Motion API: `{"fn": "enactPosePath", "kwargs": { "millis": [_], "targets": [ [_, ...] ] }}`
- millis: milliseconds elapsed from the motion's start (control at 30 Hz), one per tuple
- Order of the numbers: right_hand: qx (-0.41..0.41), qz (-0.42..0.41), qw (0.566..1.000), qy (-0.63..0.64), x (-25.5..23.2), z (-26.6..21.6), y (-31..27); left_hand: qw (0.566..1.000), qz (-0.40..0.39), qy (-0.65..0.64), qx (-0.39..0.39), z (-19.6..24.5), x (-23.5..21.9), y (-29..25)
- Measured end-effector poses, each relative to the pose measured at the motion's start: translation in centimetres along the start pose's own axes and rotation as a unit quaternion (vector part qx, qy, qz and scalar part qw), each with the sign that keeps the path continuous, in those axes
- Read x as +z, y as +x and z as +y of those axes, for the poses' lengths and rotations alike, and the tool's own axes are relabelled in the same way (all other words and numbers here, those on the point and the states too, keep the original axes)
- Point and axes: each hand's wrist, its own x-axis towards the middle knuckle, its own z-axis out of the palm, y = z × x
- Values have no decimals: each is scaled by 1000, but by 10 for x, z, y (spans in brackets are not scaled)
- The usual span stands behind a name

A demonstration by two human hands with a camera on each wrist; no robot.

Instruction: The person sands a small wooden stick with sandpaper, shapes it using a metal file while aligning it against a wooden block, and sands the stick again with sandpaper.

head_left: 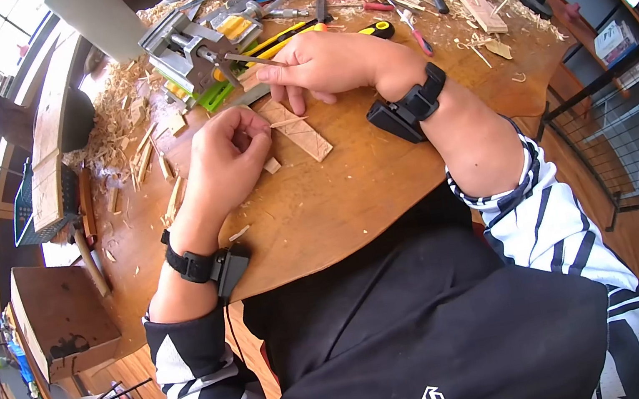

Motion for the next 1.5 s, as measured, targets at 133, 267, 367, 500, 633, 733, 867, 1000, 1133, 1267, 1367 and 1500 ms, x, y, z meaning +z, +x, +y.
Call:
{"fn": "enactPosePath", "kwargs": {
  "millis": [133, 267, 367, 500, 633, 733, 867, 1000, 1133, 1267, 1367, 1500],
  "targets": [
    [-2, 12, 1000, 4, -1, -2, -1, 1000, -10, 8, -11, 6, -3, 0],
    [-10, 11, 1000, -13, 0, 2, 2, 1000, -20, 19, -4, 4, -1, 0],
    [12, 0, 1000, -7, 0, -1, 1, 999, -4, 28, 18, 3, 0, 0],
    [11, 4, 1000, -1, 0, 2, 2, 998, 18, 42, 46, -1, 2, 1],
    [-3, 4, 1000, 6, 0, 2, 4, 998, 20, 54, 32, -2, 2, 1],
    [1, 7, 1000, 16, 0, 1, 3, 998, 28, 54, 28, 0, 2, 1],
    [-3, -1, 1000, 28, 0, 0, 3, 996, 29, 68, 46, 1, 0, 1],
    [-11, -7, 999, 49, 1, 3, 3, 995, 37, 67, 61, -1, 1, 1],
    [-19, -2, 999, 28, 2, 2, 1, 994, 47, 74, 64, -2, -1, 1],
    [-117, 75, 990, -27, 4, 16, 6, 992, 72, 72, 71, -3, 0, 1],
    [-60, 99, 993, 0, 1, 2, -8, 994, 64, 61, 64, -2, 0, 0],
    [-66, 96, 993, -31, -4, 12, -36, 996, 38, 45, 69, 0, 0, -1]
  ]
}}
